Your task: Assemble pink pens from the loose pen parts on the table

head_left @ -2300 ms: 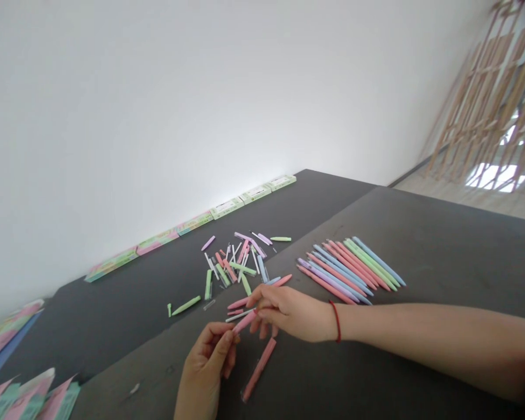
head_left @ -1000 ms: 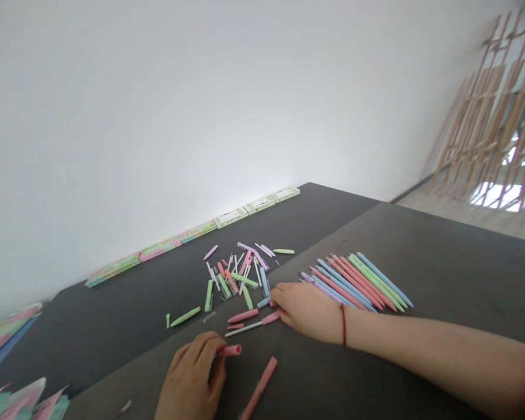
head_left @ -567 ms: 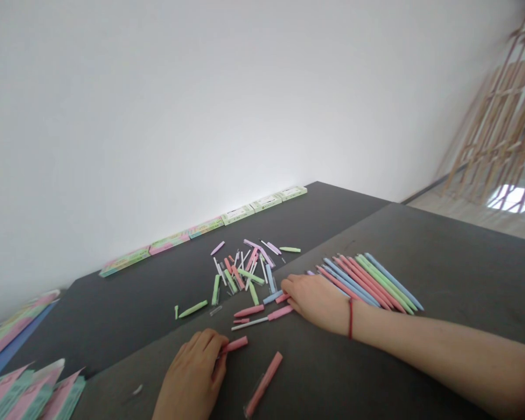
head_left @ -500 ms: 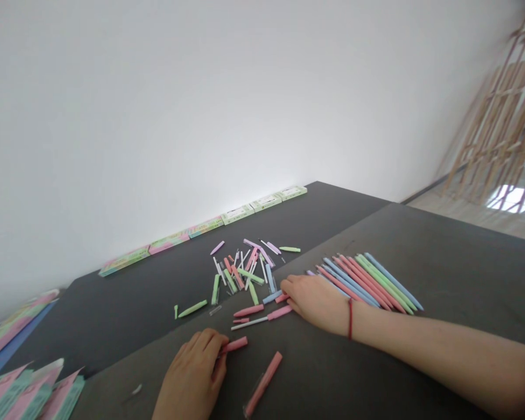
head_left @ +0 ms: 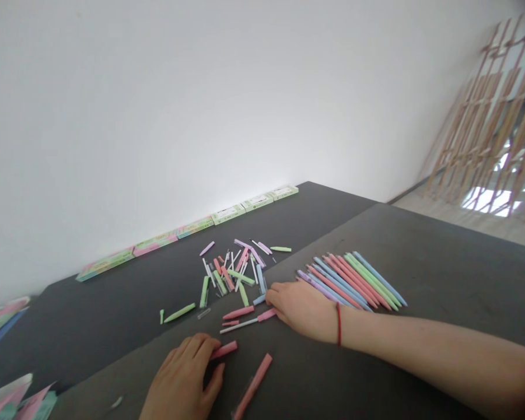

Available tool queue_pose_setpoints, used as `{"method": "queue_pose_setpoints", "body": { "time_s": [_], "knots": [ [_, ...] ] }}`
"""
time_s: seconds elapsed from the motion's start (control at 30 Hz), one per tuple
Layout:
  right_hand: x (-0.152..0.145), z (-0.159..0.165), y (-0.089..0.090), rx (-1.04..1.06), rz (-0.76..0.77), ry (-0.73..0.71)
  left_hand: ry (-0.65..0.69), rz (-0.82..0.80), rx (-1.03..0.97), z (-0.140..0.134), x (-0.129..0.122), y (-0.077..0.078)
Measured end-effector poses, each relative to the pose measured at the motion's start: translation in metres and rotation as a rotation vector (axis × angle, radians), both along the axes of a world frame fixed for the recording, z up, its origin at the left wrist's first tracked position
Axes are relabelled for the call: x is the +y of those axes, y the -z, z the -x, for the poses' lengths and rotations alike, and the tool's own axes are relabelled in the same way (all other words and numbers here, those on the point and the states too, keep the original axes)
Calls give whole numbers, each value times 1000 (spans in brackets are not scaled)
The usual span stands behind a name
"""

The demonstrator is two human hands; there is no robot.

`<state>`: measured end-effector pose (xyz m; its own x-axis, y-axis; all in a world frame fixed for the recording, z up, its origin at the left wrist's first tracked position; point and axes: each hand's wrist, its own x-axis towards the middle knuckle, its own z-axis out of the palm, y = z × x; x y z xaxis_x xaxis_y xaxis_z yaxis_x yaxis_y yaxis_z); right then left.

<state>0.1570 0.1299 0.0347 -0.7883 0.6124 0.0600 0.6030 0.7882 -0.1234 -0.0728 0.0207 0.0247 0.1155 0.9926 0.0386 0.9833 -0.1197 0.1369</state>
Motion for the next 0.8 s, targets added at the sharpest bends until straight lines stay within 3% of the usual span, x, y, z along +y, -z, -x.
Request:
{"method": "queue_pose_setpoints", "body": {
  "time_s": [0.3,0.43,0.57,0.8],
  "knots": [
    [-4,6,6,43,-82,-42,42,-159,-17,1,0,14],
    [-2,8,9,43,-89,-64,-19,-217,-88,2,-1,14],
    [-1,7,7,48,-51,-73,-83,-182,-186,-2,-2,10],
    [-11,3,-14,197,-11,-202,-43,-38,-190,-13,2,14]
  ]
}}
